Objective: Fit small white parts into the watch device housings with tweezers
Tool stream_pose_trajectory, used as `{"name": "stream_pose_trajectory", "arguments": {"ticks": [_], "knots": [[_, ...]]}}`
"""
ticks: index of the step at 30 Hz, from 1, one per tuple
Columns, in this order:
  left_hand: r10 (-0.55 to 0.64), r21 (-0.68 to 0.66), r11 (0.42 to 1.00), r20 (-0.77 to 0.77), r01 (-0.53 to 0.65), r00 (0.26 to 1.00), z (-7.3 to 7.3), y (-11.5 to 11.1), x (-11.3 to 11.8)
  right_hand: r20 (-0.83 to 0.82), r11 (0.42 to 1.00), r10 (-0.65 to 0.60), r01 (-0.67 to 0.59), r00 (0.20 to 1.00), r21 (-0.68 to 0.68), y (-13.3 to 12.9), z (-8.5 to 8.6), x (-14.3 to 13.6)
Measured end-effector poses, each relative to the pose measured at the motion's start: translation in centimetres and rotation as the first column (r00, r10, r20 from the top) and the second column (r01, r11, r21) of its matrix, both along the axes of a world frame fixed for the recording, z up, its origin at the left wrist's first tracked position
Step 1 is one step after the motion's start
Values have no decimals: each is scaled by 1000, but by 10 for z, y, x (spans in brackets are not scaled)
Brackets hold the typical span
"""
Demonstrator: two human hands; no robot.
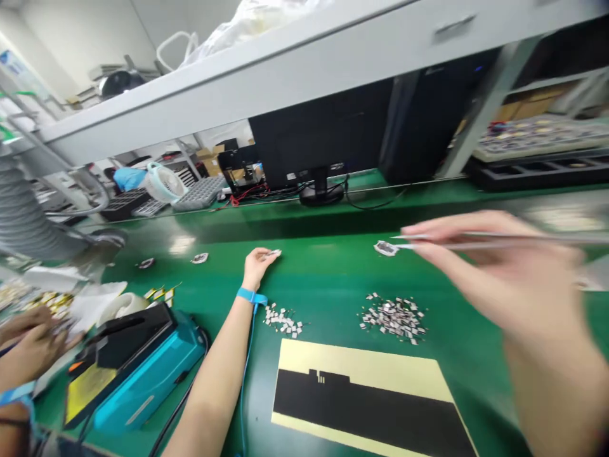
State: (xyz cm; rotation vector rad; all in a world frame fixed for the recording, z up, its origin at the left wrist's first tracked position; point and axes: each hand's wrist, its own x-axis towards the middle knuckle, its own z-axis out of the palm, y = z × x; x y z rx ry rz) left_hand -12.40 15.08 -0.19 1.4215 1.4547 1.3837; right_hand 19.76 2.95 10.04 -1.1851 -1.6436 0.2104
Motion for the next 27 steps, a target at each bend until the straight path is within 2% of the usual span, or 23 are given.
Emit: {"name": "stream_pose_trajectory", "arguments": {"ticks": [1, 2, 3, 6, 8, 11, 16, 19, 22, 25, 27], "knots": [[8, -11, 1000, -8, -8, 1000, -10, 3, -4, 157, 989, -48, 69, 986, -129, 14, -3, 3], [7, -17, 1000, -20, -7, 1000, -16, 5, -7, 310, 938, -114, 205, 944, -279, 28, -9, 6], [0, -20, 1000, -34, -1, 999, -21, 7, -10, 367, 891, -154, 289, 917, -349, 41, -17, 11], [-43, -30, 999, -83, 41, 996, -25, 10, -17, 479, 779, -224, 451, 849, -435, 73, -53, 23], [-70, -37, 997, -121, 66, 990, -26, 12, -20, 535, 738, -217, 496, 816, -457, 84, -75, 28], [-82, -36, 996, -191, 76, 978, -26, 14, -23, 582, 714, -181, 512, 793, -477, 89, -95, 29], [-11, 4, 1000, -302, 13, 953, -21, 10, -20, 598, 734, -130, 482, 791, -478, 92, -105, 24], [45, 62, 998, -319, -27, 947, -9, 7, -10, 590, 743, -133, 474, 796, -473, 93, -109, 19], [36, 118, 993, -299, 0, 954, 15, -1, 9, 557, 757, -152, 459, 816, -465, 93, -108, 16], [-96, 152, 979, -228, 132, 969, 49, -23, 36, 487, 795, -164, 407, 858, -449, 87, -94, 11], [-229, 153, 952, -223, 266, 948, 71, -49, 54, 417, 843, -143, 331, 897, -423, 75, -74, 2]]}}
